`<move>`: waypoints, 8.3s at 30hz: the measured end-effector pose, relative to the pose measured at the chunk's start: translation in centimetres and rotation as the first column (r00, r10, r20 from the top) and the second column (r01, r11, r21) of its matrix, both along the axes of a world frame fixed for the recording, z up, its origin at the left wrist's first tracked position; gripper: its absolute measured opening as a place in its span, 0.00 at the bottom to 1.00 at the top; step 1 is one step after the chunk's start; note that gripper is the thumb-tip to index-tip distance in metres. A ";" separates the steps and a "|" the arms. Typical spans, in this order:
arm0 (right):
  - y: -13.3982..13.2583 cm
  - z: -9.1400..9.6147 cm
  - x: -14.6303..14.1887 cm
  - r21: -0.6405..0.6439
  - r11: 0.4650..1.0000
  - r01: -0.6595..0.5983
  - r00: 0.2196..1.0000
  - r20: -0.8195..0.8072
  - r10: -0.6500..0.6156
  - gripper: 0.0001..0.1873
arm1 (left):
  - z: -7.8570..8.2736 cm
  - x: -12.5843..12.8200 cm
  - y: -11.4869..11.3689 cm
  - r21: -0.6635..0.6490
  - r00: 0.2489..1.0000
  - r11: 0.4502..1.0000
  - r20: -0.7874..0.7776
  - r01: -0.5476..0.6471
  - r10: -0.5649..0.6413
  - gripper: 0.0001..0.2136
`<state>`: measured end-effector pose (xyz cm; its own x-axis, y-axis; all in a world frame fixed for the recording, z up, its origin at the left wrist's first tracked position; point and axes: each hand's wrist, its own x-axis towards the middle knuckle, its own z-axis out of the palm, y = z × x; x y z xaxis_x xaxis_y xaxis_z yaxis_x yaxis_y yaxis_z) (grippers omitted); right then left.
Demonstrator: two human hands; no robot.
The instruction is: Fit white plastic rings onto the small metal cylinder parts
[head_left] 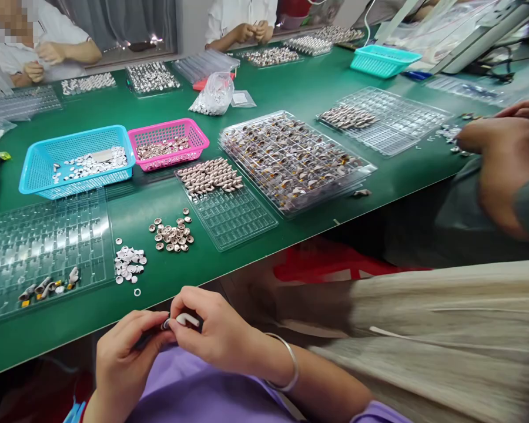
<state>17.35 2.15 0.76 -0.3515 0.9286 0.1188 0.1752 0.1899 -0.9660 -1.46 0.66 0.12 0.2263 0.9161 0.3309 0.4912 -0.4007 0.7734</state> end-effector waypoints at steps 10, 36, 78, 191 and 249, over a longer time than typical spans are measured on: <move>0.1 -0.4 0.1 0.040 0.998 -0.042 0.999 0.033 0.041 0.03 | -0.4 -0.2 -0.2 -0.041 1.000 0.999 -0.021 0.012 -0.013 0.07; 0.8 -0.3 -0.2 -0.541 0.772 -0.334 0.898 -0.432 0.086 0.14 | 0.7 -0.4 -0.2 0.012 0.991 0.997 0.108 0.078 -0.079 0.06; 1.5 1.0 -0.5 -0.333 0.928 -0.167 0.978 -0.177 0.113 0.03 | -0.2 -0.6 -0.8 0.260 0.996 0.964 -0.066 -0.044 0.063 0.09; -1.0 -2.2 -0.8 -0.344 0.916 -0.207 0.722 -0.686 -0.094 0.12 | 2.6 -0.1 -0.6 0.590 0.964 0.792 -0.265 0.157 0.007 0.10; -1.2 -2.1 -2.2 -0.482 0.850 -0.214 0.633 -0.731 -0.256 0.11 | 1.8 -0.1 -1.3 0.340 1.000 0.940 -0.005 -0.023 0.027 0.15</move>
<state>15.14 0.97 -1.33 -0.3323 0.9337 -0.1332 -0.6488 -0.3287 -0.6863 -1.58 -0.69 1.95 0.2096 0.7548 0.6216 0.5112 -0.6265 0.5884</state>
